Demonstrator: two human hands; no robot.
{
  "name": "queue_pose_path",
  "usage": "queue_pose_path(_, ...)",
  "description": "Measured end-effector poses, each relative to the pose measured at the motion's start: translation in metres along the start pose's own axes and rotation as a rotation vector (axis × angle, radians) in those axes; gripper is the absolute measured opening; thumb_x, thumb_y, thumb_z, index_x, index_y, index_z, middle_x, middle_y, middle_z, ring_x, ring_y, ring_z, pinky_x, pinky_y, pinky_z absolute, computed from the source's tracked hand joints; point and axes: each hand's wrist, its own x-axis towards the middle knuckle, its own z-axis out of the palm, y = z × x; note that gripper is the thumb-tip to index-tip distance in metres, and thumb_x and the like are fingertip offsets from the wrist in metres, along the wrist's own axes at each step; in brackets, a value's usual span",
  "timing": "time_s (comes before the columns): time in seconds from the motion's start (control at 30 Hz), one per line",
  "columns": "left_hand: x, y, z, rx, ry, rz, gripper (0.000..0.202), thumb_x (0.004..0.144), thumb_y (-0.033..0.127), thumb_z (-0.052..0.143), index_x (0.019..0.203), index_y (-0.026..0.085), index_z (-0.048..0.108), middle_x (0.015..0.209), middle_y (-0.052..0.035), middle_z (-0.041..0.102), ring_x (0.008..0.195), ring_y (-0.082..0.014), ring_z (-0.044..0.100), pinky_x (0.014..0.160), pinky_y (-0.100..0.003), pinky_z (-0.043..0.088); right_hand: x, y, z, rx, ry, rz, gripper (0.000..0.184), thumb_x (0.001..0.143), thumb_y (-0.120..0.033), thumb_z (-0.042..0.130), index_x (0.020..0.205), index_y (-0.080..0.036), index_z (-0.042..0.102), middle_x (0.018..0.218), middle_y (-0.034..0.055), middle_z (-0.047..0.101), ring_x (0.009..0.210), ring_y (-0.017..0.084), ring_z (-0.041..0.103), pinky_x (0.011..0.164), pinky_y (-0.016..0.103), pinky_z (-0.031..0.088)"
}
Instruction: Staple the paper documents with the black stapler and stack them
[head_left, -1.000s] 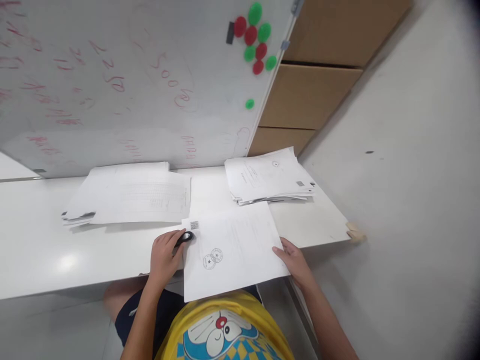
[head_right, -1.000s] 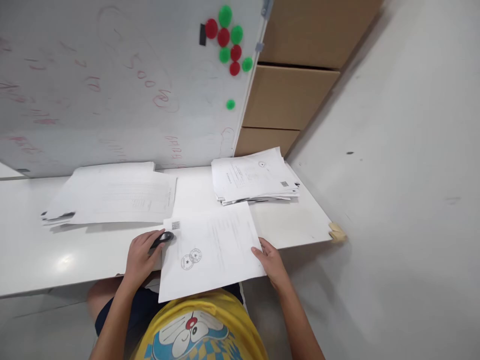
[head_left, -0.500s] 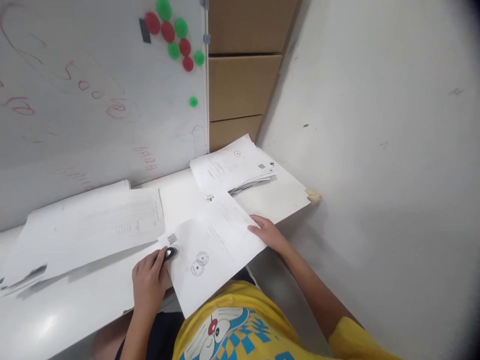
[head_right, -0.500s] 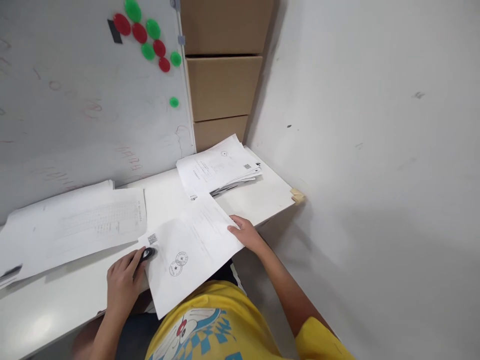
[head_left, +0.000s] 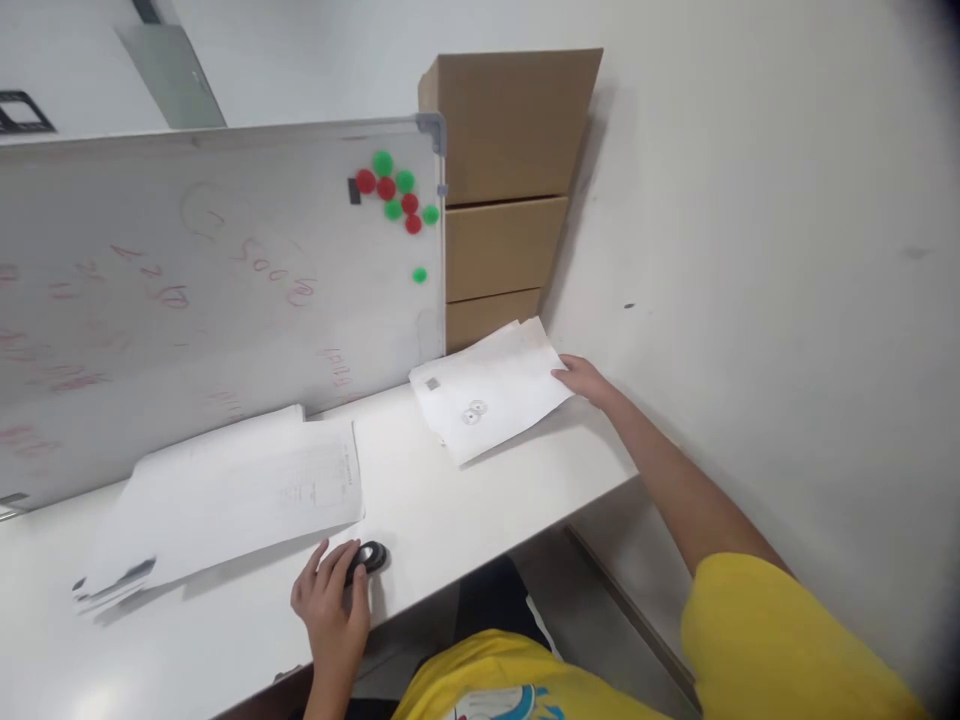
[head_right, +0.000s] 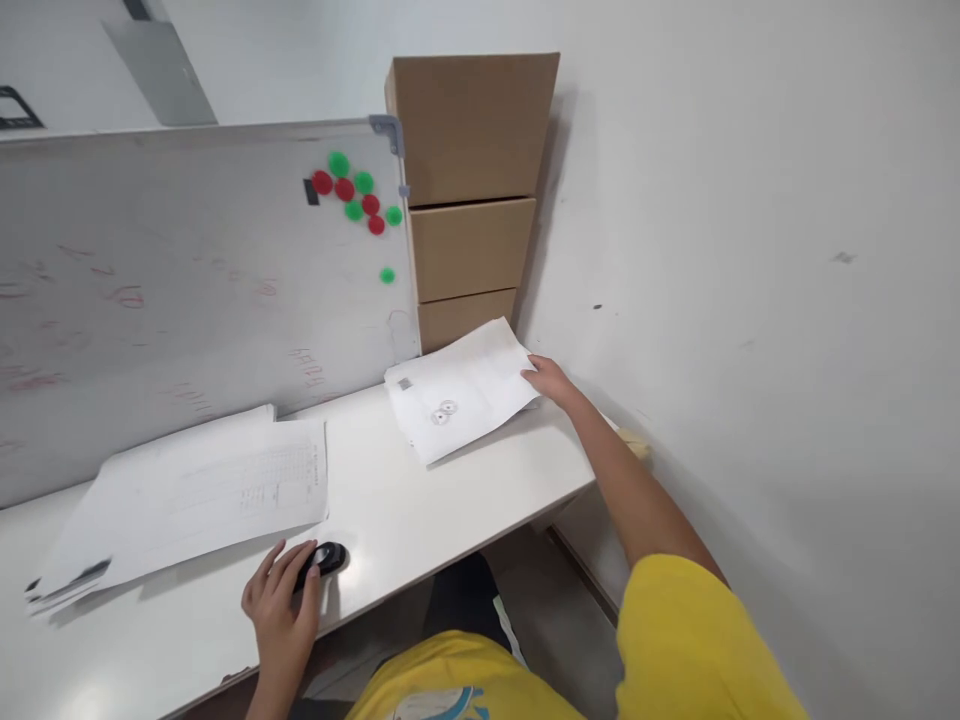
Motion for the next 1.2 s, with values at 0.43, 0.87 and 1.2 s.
queue_pose_path(0.43,0.0,-0.025,-0.024,0.071,0.172,-0.127,0.024,0.088,0.023,0.047,0.106,0.02,0.063,0.101,-0.0082,0.068,0.119,-0.0267,0.049,0.101,-0.045,0.033,-0.027,0.028,0.053,-0.498,0.039,-0.423,0.053,0.085,-0.034,0.05,0.127,-0.003,0.05,0.136,0.0302,0.045,0.128,0.036,0.041,0.102,0.048,0.031)
queue_pose_path(0.87,0.024,-0.126,-0.043,0.44,0.058,-0.219,0.049,0.081,0.009,0.041,0.127,0.018,0.055,0.131,-0.013,0.056,0.13,-0.0317,0.04,0.106,-0.054,0.019,-0.151,-0.11,0.184,-0.735,-0.664,-0.843,0.069,0.071,-0.002,0.045,0.139,-0.012,0.041,0.151,0.015,0.033,0.142,0.026,0.023,0.115,0.05,0.01)
queue_pose_path(1.2,0.018,-0.123,-0.04,0.441,-0.048,0.04,0.037,0.086,0.011,0.043,0.115,0.021,0.064,0.118,-0.0079,0.066,0.101,-0.0258,0.06,0.084,-0.039,0.039,-0.246,-0.145,0.293,-0.581,-0.689,-0.749,0.067,0.089,-0.036,0.047,0.147,-0.01,0.025,0.154,0.0178,0.026,0.134,0.03,0.039,0.103,0.044,0.036)
